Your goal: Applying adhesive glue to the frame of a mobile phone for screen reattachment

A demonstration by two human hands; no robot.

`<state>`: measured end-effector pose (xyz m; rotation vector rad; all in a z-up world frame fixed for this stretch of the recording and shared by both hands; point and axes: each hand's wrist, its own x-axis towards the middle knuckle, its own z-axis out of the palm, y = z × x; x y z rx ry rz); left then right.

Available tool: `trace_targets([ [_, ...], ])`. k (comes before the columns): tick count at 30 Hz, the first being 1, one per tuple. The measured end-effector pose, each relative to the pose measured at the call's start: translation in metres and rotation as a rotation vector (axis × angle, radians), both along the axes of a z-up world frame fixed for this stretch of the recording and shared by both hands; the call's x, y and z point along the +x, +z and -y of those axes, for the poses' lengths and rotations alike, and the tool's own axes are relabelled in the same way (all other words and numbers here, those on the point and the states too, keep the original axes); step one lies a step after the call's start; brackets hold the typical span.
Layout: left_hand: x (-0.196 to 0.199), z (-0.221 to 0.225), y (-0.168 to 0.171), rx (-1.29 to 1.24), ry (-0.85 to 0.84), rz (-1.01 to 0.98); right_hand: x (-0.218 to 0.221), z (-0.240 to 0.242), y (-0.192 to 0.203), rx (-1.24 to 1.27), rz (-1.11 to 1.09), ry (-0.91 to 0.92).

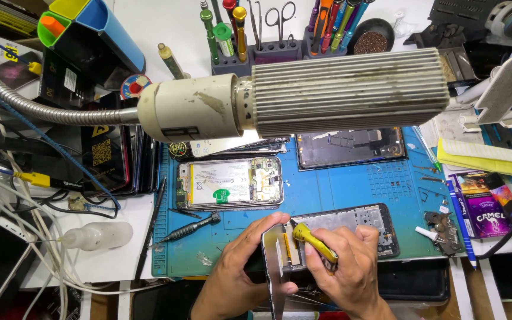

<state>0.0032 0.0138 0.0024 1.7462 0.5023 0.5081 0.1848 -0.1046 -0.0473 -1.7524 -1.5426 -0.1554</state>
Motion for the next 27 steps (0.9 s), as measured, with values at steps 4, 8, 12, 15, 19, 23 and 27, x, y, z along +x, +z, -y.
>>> trace_targets([
  [4,0.0000,-0.0003,0.0009,-0.022,-0.005,-0.001,0.0003,0.0000,0.0004,0.001,-0.003,0.000],
  [8,0.0003,-0.0007,0.0023,-0.053,-0.012,-0.007,0.0008,0.0001,0.0009,0.000,-0.002,-0.006],
  [12,0.0005,-0.0002,0.0032,-0.054,-0.005,-0.035,0.0010,0.0010,0.0017,-0.008,-0.007,-0.010],
  [15,0.0009,-0.0008,0.0035,-0.036,-0.003,-0.021,0.0012,0.0011,0.0008,-0.002,-0.013,-0.012],
  [19,0.0007,-0.0005,0.0035,-0.046,-0.007,-0.038,0.0014,0.0019,0.0011,-0.001,-0.010,-0.016],
  [23,0.0008,-0.0006,0.0025,-0.021,-0.002,-0.039,0.0024,0.0013,0.0020,0.007,-0.007,-0.019],
  [27,0.0014,-0.0004,0.0043,-0.042,-0.002,-0.060,0.0029,0.0021,0.0014,0.005,-0.014,-0.023],
])
